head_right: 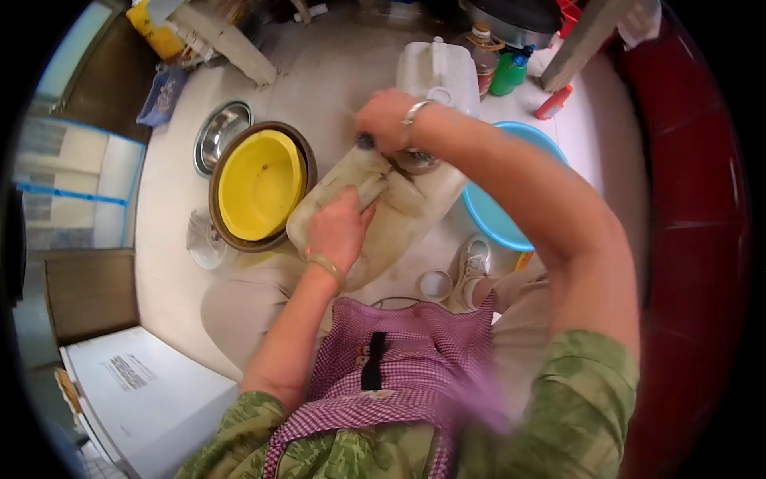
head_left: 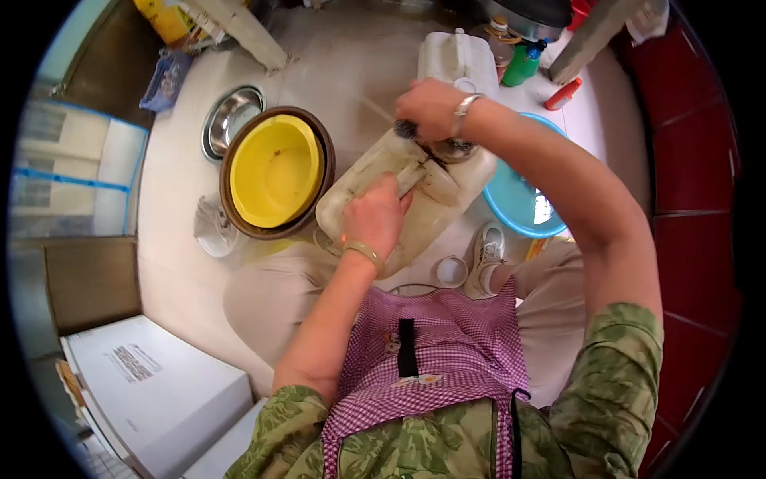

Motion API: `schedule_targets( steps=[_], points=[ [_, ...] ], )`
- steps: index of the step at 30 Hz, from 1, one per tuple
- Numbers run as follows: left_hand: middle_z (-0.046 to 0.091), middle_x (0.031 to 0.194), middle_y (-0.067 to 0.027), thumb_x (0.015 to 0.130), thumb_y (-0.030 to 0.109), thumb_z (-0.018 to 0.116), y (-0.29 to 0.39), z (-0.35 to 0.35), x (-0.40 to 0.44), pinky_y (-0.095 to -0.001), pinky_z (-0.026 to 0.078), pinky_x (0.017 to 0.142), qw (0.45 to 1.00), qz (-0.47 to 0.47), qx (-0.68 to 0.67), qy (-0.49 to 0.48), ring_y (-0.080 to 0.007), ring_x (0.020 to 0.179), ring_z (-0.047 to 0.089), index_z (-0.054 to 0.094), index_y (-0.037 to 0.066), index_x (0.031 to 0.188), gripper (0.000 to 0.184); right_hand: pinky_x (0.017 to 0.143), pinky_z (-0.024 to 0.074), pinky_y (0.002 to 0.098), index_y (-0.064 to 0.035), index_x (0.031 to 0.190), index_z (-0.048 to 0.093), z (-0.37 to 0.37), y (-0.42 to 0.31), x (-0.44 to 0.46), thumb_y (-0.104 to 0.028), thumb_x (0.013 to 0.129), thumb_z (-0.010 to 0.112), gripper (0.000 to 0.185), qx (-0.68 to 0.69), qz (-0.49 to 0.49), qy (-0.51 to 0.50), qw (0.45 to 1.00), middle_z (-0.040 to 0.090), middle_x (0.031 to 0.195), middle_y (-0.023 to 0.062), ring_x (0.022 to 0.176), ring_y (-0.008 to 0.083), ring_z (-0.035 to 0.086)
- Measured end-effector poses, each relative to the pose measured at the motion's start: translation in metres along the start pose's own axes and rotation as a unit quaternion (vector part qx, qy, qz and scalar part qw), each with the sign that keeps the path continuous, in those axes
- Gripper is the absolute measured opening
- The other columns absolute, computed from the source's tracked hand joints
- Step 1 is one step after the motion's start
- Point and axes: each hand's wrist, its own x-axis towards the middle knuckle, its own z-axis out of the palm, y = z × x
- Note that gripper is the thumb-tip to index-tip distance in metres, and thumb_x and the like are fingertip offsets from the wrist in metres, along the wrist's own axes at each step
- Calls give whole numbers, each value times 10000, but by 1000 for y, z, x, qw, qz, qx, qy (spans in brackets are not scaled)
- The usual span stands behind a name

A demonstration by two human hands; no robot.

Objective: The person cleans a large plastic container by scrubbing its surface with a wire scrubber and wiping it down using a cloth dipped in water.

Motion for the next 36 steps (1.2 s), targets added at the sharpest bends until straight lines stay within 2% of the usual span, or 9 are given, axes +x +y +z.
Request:
schedule_targets(
  steps=[3,7,11,16,21,25,28,32,36],
  points=[
    [681,784,-173,906,373,665,-7,4,-1,-495,528,638,999,0,-29,27,-386,732,678,558,57,918,334,785,547,463,-63,914,737,-14,62,-22,-172,717,708,227,-56,187,-166,967,710,908,200,886,388,684],
    [688,799,-164,909,380,661,-7,0,4,-476,539,634,997,-15,-59,47,-364,726,687,562,53,918,342,855,520,393,24,1099,652,25,84,-95,-160,799,696,354,306,232,157,910,705,998,199,943,325,676],
    [692,804,-163,911,373,661,-5,0,10,-465,550,637,997,-28,-65,27,-358,729,693,569,51,925,335,854,521,363,-7,1062,669,17,68,-105,-144,817,693,282,333,278,302,849,710,940,129,923,243,676],
    [696,827,-164,917,366,653,-6,2,8,-468,554,644,997,-16,-71,36,-356,749,700,574,56,951,322,865,507,472,-75,988,687,-4,22,-18,-227,758,698,276,60,43,134,988,656,870,161,947,392,620],
    [705,884,-152,938,390,613,-9,-2,1,-466,557,655,998,-7,-65,-6,-353,774,707,565,72,1020,332,848,506,465,-22,1009,691,-5,59,-17,-256,784,646,327,121,213,-18,969,718,1004,181,925,427,648],
    [704,883,-138,940,388,605,-3,-1,-4,-463,557,670,996,-18,-84,-27,-344,783,708,564,82,1047,327,820,517,417,9,1022,687,9,74,-45,-248,776,729,357,344,294,84,887,710,944,211,901,344,682],
    [701,870,-132,928,379,619,-7,-2,0,-463,555,672,995,8,-95,-10,-333,784,709,575,82,1031,317,813,517,406,-3,992,684,-12,77,-28,-215,780,726,302,142,246,68,956,709,941,205,902,336,683],
    [700,864,-130,909,371,641,-10,7,-2,-454,553,674,993,35,-116,18,-321,773,707,586,77,995,311,818,521,411,-19,956,683,-5,27,1,-161,753,728,251,159,41,-72,984,704,983,197,914,366,669],
    [697,848,-120,891,365,662,-11,8,-2,-438,554,671,994,45,-97,14,-309,759,705,586,82,966,303,825,506,398,-18,981,679,-15,66,-24,-141,746,735,271,44,168,-130,976,688,954,177,914,353,653]
  ],
)
